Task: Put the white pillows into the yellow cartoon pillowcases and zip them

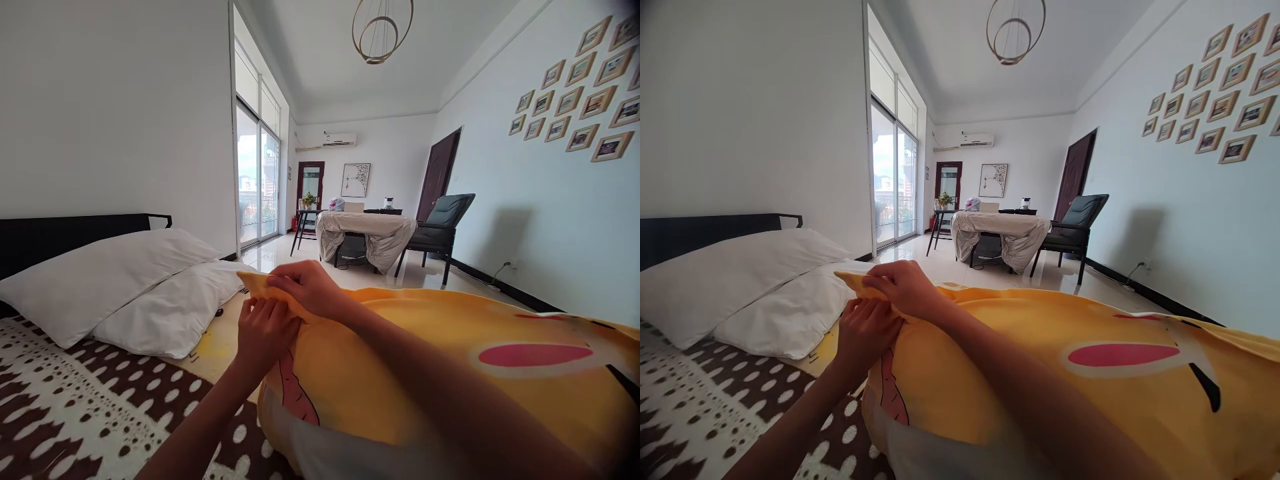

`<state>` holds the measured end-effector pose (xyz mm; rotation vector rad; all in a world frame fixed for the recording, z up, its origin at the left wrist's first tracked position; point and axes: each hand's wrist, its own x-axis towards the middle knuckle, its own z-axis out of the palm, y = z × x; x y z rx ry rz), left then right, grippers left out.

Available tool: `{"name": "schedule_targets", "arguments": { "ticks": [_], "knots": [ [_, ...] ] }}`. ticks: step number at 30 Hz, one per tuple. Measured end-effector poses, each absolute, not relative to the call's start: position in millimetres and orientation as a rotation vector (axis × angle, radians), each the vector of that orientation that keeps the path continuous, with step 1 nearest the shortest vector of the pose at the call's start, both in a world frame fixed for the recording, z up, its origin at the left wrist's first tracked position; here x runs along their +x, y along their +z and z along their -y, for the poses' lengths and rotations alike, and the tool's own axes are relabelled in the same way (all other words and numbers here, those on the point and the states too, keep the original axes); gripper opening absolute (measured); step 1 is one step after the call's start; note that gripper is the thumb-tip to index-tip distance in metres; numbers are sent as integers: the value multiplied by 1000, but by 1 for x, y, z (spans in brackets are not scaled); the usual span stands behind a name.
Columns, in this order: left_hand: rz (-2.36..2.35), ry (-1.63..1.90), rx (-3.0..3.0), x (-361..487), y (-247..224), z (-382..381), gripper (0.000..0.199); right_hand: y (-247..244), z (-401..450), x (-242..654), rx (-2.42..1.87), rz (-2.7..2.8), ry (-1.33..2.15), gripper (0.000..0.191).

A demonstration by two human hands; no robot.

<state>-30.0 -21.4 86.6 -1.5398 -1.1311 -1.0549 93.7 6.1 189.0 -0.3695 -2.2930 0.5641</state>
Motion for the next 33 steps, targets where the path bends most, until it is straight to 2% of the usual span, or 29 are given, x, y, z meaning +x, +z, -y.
{"name": "schedule_targets", "arguments": {
  "ticks": [3,8,10,12,13,15,19,23,27,33],
  "knots": [
    [1316,-1108,-1492,-32,89,21,7,190,-7,98,-407,2313,521,24],
    [1607,-1599,-1575,-39,87,12,7,190,-9,105,-376,2375,519,27],
    [1646,-1811,-1660,-40,85,9,24,190,-11,105,-395,2370,481,27],
    [1643,-1889,-1669,-38,85,9,53,189,-13,103,-406,2351,461,26],
    [1642,-1849,-1650,-35,85,11,64,188,-14,100,-396,2341,464,26],
    [1676,-1677,-1612,-27,87,16,70,185,-15,94,-362,2326,466,27],
    [1770,-1443,-1662,-14,91,21,60,180,-11,82,-335,2288,443,29],
    [1806,-1476,-1735,-21,97,14,29,179,-7,84,-303,2308,523,25],
    [1764,-1829,-1754,-39,104,8,18,178,-14,96,-316,2333,449,28],
    [1645,-2495,-2204,-52,94,15,28,181,-26,112,-474,2459,152,31]
  ]
}}
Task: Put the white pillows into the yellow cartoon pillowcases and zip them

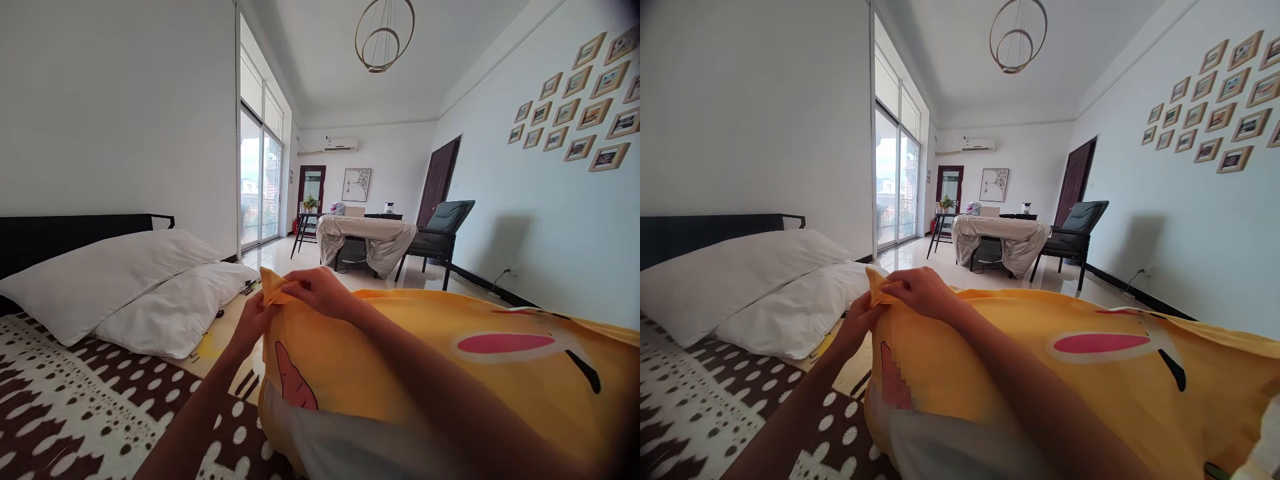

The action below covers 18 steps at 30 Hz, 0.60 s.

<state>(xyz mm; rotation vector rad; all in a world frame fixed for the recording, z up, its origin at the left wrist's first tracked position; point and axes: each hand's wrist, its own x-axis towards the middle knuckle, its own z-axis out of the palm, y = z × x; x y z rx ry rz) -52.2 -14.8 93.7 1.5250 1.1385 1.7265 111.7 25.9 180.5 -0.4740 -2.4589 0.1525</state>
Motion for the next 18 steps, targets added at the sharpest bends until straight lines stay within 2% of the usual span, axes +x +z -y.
{"name": "schedule_targets", "arguments": {
  "ticks": [4,6,9,14,16,18],
  "knots": [
    [-1212,1712,1467,-57,80,13,28,179,-29,122,-531,2680,-198,46],
    [-1206,1771,1442,-56,76,11,29,175,-30,125,-593,2741,-255,39],
    [-1124,1887,1298,-50,74,8,36,170,-30,127,-683,2759,-201,20],
    [-928,1976,1001,-39,77,12,39,170,-29,137,-547,2788,118,37],
    [-882,1994,1015,-37,79,13,37,168,-32,139,-524,2710,200,33],
    [-867,2014,1093,-37,82,12,35,163,-37,138,-558,2610,187,19]
  ]
}}
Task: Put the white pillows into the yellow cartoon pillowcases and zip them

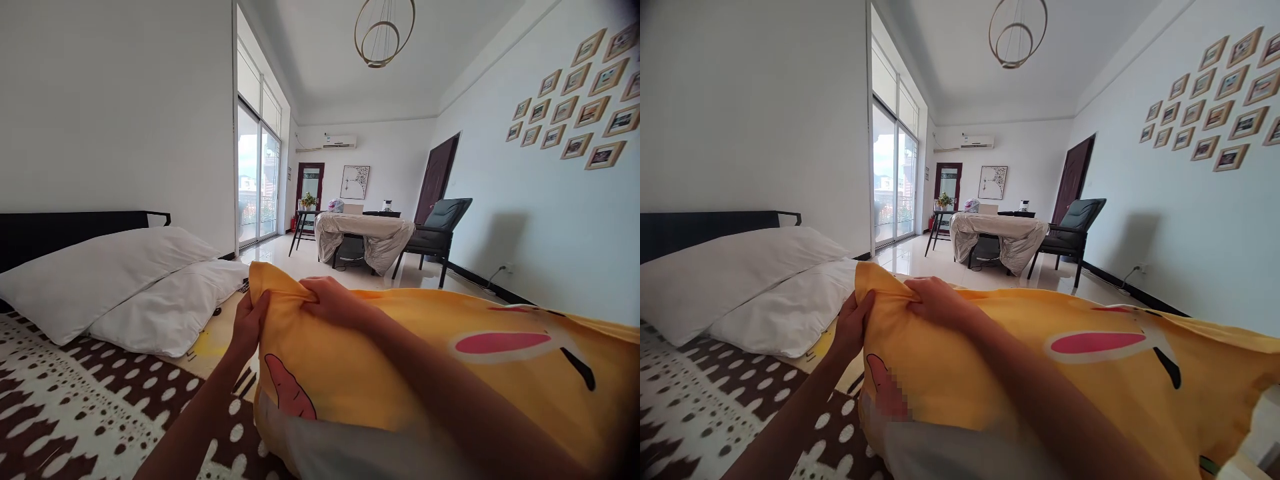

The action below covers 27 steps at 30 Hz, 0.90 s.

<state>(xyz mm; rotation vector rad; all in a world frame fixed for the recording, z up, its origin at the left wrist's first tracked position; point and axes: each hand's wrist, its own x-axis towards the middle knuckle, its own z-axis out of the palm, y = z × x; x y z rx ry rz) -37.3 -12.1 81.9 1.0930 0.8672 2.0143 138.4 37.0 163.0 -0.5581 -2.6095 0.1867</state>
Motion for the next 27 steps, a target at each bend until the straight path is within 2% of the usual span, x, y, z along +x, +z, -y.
{"name": "schedule_targets", "arguments": {
  "ticks": [3,6,10,11,14,16,21,23,27],
  "knots": [
    [-949,1995,1286,-42,85,11,31,154,-43,132,-596,2518,143,10],
    [-1237,2115,1534,-46,87,15,24,151,-44,128,-636,2470,153,28],
    [-1705,2622,1889,-40,84,33,25,154,-44,126,-654,2439,135,45],
    [-1775,2577,2119,-36,82,37,27,154,-44,125,-618,2431,141,47],
    [-1937,2039,2715,-22,76,42,33,155,-44,122,-460,2379,202,48],
    [-2047,1925,2713,-15,71,38,39,155,-43,119,-395,2343,249,48],
    [-2277,1796,2752,-11,62,27,18,157,-30,115,-350,2316,390,34],
    [-2351,1683,2823,-10,62,27,16,158,-25,115,-372,2282,445,29],
    [-2344,1522,2872,-13,65,32,18,158,-26,116,-437,2178,588,35]
  ]
}}
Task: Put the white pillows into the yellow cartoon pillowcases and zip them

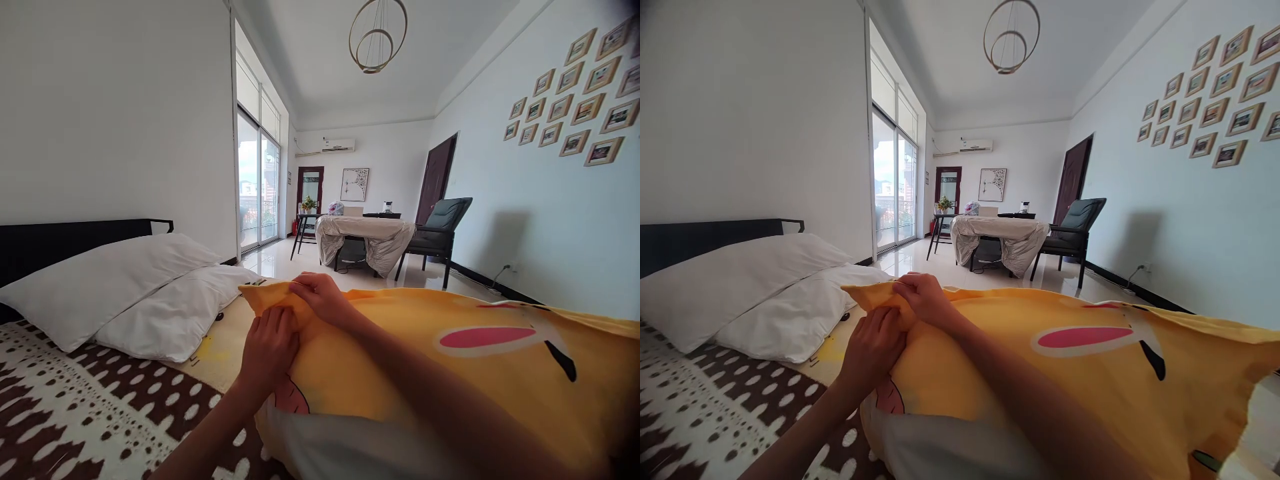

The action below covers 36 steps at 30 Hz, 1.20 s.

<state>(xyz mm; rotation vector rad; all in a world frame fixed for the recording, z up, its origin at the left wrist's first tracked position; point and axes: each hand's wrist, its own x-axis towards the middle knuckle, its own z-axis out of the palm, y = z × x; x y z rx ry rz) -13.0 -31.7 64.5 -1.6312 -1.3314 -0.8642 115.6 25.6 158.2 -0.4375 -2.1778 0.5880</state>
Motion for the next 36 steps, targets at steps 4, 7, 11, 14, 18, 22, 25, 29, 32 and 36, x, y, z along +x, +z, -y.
{"name": "schedule_targets", "arguments": {
  "ticks": [4,7,11,14,18,22,25,29,32,36],
  "knots": [
    [1196,-849,-1667,-21,64,27,11,155,-30,114,-417,2197,732,37],
    [1149,-795,-1624,-24,67,22,18,153,-32,114,-419,2189,729,39],
    [1206,-862,-1500,-21,78,21,16,153,-32,116,-418,2164,723,39],
    [1230,-982,-1452,-16,83,24,14,152,-34,118,-426,2153,744,37],
    [1236,-1106,-1507,-15,83,25,18,149,-40,120,-450,2127,755,37],
    [1343,-922,-1513,-29,84,18,24,143,-48,118,-468,2101,748,38],
    [1566,-852,-1582,-39,83,6,24,136,-52,114,-480,2085,741,35],
    [1920,-808,-1666,-39,70,-11,29,129,-55,109,-472,2101,720,34],
    [2055,-909,-1642,-33,61,-22,43,124,-56,107,-461,2153,701,37],
    [2029,-1214,-1642,-23,61,-36,40,118,-59,106,-440,2119,703,38]
  ]
}}
